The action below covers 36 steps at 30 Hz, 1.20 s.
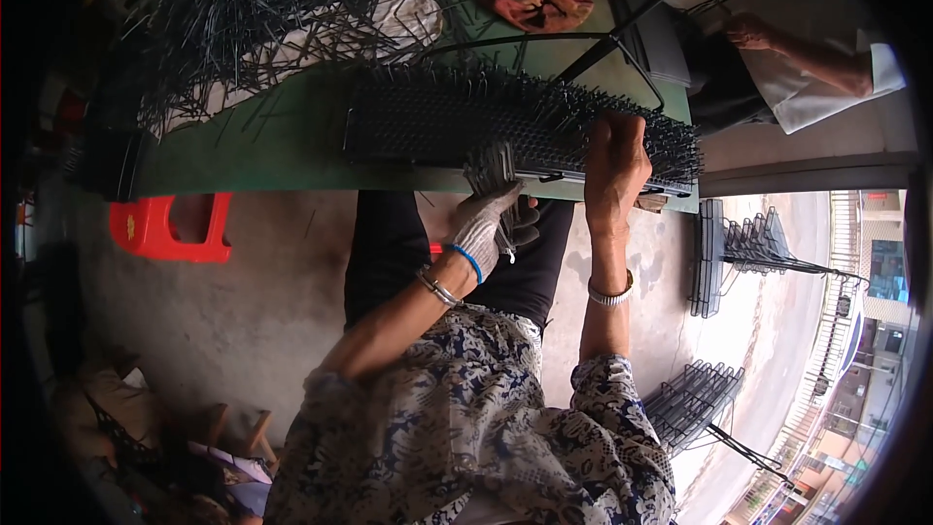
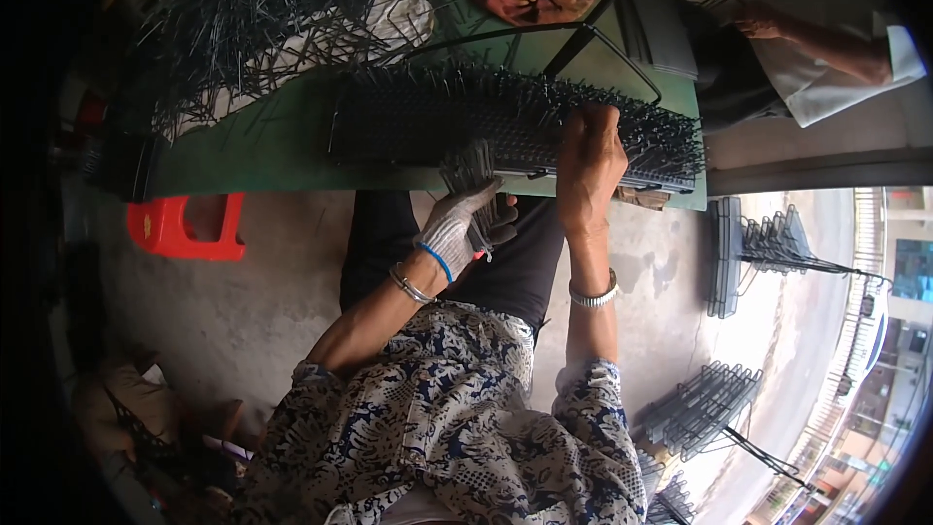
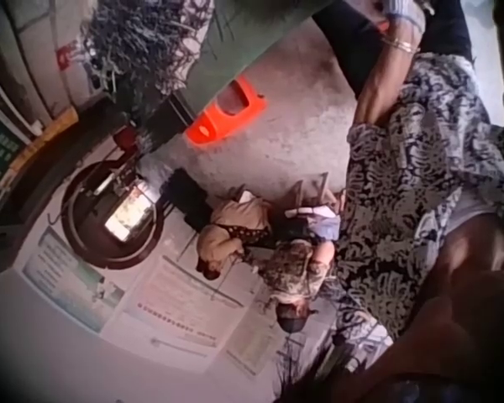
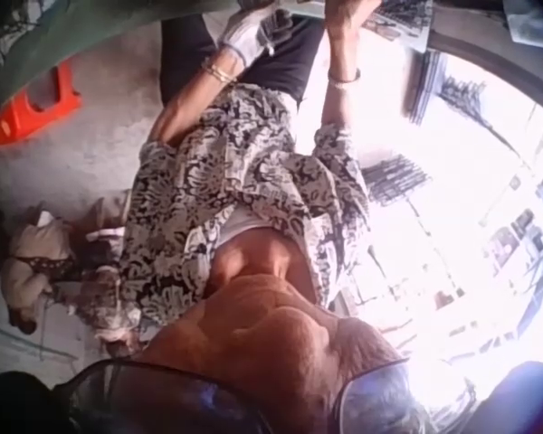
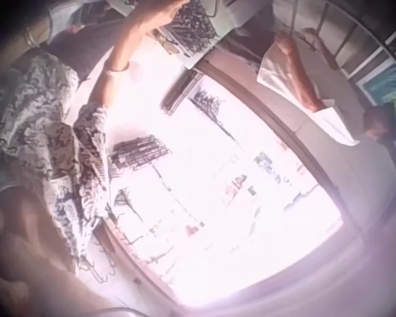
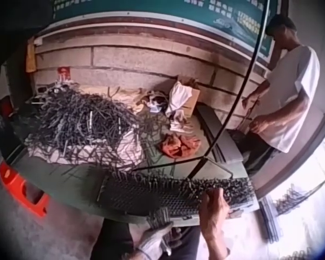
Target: Inserting metal wire spikes into plastic strips to assemble bird deterrents.
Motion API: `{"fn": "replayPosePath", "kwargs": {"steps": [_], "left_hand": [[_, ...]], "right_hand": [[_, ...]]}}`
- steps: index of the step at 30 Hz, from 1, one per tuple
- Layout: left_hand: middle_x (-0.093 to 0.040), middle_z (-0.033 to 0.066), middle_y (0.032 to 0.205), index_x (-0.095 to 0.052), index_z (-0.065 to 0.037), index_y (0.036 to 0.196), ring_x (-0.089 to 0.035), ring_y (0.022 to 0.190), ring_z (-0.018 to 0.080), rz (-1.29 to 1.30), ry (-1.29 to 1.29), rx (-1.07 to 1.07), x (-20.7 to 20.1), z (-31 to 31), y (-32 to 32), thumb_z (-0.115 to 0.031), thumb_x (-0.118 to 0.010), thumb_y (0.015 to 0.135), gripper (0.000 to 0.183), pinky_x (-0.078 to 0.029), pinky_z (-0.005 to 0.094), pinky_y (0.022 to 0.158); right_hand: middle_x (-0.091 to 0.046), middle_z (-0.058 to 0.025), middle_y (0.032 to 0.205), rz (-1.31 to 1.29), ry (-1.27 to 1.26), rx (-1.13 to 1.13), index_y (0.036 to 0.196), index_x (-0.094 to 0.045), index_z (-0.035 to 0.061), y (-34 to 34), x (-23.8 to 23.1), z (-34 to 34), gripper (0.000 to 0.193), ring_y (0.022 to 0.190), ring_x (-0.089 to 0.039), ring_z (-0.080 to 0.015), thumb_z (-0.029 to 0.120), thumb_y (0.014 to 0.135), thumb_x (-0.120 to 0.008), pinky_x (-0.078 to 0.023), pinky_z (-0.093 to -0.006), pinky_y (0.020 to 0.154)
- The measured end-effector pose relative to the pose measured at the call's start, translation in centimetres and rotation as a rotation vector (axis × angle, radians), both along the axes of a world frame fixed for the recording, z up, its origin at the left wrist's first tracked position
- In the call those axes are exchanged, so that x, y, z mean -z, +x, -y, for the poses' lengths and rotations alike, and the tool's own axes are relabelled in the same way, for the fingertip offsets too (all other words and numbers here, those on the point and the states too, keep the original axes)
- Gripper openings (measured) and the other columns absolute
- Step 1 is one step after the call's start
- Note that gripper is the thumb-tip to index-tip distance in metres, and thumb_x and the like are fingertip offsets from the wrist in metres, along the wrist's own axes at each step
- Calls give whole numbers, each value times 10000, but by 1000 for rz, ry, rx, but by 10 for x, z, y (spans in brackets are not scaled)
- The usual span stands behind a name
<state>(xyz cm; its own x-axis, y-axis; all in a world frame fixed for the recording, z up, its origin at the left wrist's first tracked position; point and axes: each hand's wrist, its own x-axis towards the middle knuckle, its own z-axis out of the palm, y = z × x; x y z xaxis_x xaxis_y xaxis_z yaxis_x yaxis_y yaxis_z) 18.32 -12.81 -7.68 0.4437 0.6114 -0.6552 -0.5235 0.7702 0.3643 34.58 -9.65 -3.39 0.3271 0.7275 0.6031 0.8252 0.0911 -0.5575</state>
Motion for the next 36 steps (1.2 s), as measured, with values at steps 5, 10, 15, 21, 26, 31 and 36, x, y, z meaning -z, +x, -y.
{"fn": "replayPosePath", "kwargs": {"steps": [5,10,15,21,26,31,36], "left_hand": [[-666,63,768,-621,-62,952,-598,551,137,-23,-14,-25,5,-1,1,-192,-629,919,135,-496,278,469],[-654,57,757,-608,-57,936,-566,523,112,-1,17,3,5,0,-4,-208,-621,929,153,-449,246,424],[-628,34,741,-610,-71,929,-569,534,101,19,5,4,9,2,-3,-220,-623,932,150,-449,223,414],[-624,12,728,-625,-81,894,-569,533,82,18,0,12,5,3,-5,-236,-665,904,161,-443,209,418],[-638,58,694,-628,-51,886,-559,494,120,62,-6,10,0,1,-6,-173,-662,892,127,-428,232,412],[-666,67,739,-632,-51,902,-594,535,129,60,23,9,1,4,-3,-169,-656,895,121,-447,243,445],[-691,77,790,-642,-53,935,-642,609,141,-16,-14,-16,4,0,-3,-177,-663,891,133,-473,253,486]], "right_hand": [[-617,-147,763,135,15,40,948,-544,55,-6,8,-11,68,656,-621,-315,52,893,-582,-485,-353,602],[-625,-155,767,36,-85,-53,921,-552,55,-4,2,-12,43,662,-620,-345,26,893,-565,-487,-364,600],[-584,-130,813,241,-163,-4,938,-582,70,-5,10,-12,47,736,-616,-324,92,897,-575,-484,-409,627],[-594,-119,811,262,-225,66,967,-636,84,-13,6,-13,96,699,-616,-297,131,897,-590,-479,-398,610],[-631,-79,745,-277,-490,-288,941,-629,19,-7,3,9,105,567,-560,-140,111,900,-597,-451,-294,525],[-626,-39,724,-678,-602,-438,900,-605,-18,-10,-8,17,98,535,-523,-73,72,911,-569,-411,-218,480],[-623,-40,720,-329,-240,-128,919,-602,23,-8,-8,15,46,550,-538,-73,54,908,-569,-420,-221,500]]}}
